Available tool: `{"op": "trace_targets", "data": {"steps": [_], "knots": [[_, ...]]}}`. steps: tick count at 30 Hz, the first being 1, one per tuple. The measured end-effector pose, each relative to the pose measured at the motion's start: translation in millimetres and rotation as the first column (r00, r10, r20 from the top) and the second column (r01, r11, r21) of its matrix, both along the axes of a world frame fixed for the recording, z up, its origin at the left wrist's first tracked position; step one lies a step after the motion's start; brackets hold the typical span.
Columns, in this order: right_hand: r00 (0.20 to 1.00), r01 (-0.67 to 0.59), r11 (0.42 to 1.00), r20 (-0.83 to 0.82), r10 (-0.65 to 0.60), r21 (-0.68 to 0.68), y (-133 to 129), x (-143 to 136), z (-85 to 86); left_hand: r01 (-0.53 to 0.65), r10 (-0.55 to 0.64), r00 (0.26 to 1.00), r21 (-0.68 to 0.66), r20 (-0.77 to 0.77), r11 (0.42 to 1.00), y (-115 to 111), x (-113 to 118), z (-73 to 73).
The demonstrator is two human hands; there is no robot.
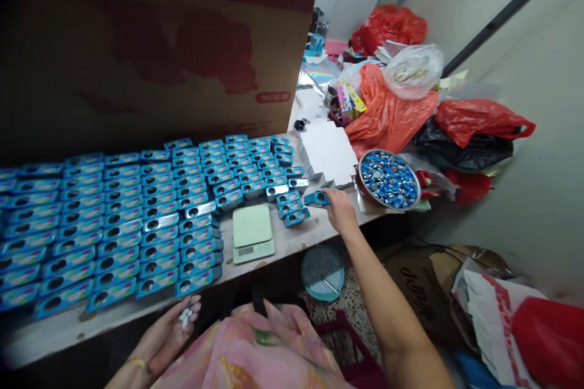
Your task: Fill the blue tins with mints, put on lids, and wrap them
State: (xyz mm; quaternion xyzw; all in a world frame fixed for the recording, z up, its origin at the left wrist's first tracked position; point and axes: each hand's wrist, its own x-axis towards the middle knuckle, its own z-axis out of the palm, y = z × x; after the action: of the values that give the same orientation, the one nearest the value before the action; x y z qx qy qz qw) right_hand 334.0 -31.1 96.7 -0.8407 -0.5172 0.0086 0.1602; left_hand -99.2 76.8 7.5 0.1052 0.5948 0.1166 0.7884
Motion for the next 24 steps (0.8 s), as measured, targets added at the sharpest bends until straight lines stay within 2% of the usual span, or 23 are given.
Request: {"op": "trace_targets", "data": {"steps": [3,6,8,10,11,12,13,14,15,16,17,18,19,20,22,24], "knots": [[0.997,0.073,0.992,0.013,-0.072,-0.102,19,34,-32.5,0.006,-0.006,1.000,0.027,-0.001,1.000,-1,9,2.3],[0.995,0.029,0.994,-0.094,-0.039,-0.109,46,40,-60.0,0.054,-0.055,0.998,0.038,0.021,0.998,-6,26,9.1],[0.984,0.045,0.999,-0.173,-0.045,-0.002,49,31,-66.2,0.123,-0.125,0.991,0.037,0.052,0.992,-9,41,13.8],[0.952,0.172,0.974,-0.278,-0.126,0.147,35,7,-66.1,0.227,-0.231,0.969,0.052,0.083,0.972,-9,62,18.2],[0.909,0.264,0.944,-0.379,-0.175,0.196,23,-11,-66.0,0.287,-0.294,0.951,0.081,0.092,0.954,-8,75,20.4],[0.828,0.368,0.905,-0.518,-0.215,0.213,10,-34,-66.8,0.352,-0.365,0.927,0.132,0.090,0.927,-7,90,22.7],[0.695,0.462,0.866,-0.684,-0.222,0.189,-3,-60,-69.1,0.417,-0.441,0.893,0.210,0.085,0.884,-8,107,24.9],[0.477,0.530,0.841,-0.859,-0.188,0.111,-15,-88,-73.0,0.467,-0.511,0.857,0.311,0.074,0.828,-11,125,27.2],[0.209,0.595,0.803,-0.968,-0.135,0.017,-24,-116,-78.1,0.529,-0.594,0.803,0.399,0.051,0.749,-16,144,29.2],[-0.052,0.608,0.792,-0.998,-0.032,-0.057,-32,-140,-84.3,0.577,-0.674,0.738,0.496,0.022,0.648,-24,162,30.9],[-0.255,0.634,0.765,-0.965,0.068,-0.114,-38,-160,-90.9,0.603,-0.750,0.662,0.586,0.012,0.541,-35,180,32.1],[-0.387,0.679,0.716,-0.908,0.159,-0.164,-44,-174,-97.6,0.595,-0.789,0.615,0.657,0.000,0.463,-48,195,32.9],[-0.463,0.721,0.662,-0.853,0.240,-0.205,-50,-183,-104.2,0.589,-0.817,0.577,0.694,-0.001,0.415,-63,208,33.2],[-0.493,0.765,0.597,-0.817,0.300,-0.243,-58,-186,-110.6,0.589,-0.836,0.548,0.704,0.013,0.397,-78,218,33.0],[-0.497,0.828,0.470,-0.788,0.364,-0.306,-79,-180,-123.4,0.616,-0.860,0.507,0.672,0.061,0.410,-107,231,31.7],[-0.494,0.857,0.367,-0.782,0.381,-0.362,-106,-165,-137.8,0.649,-0.872,0.479,0.628,0.100,0.429,-129,239,29.3]]}}
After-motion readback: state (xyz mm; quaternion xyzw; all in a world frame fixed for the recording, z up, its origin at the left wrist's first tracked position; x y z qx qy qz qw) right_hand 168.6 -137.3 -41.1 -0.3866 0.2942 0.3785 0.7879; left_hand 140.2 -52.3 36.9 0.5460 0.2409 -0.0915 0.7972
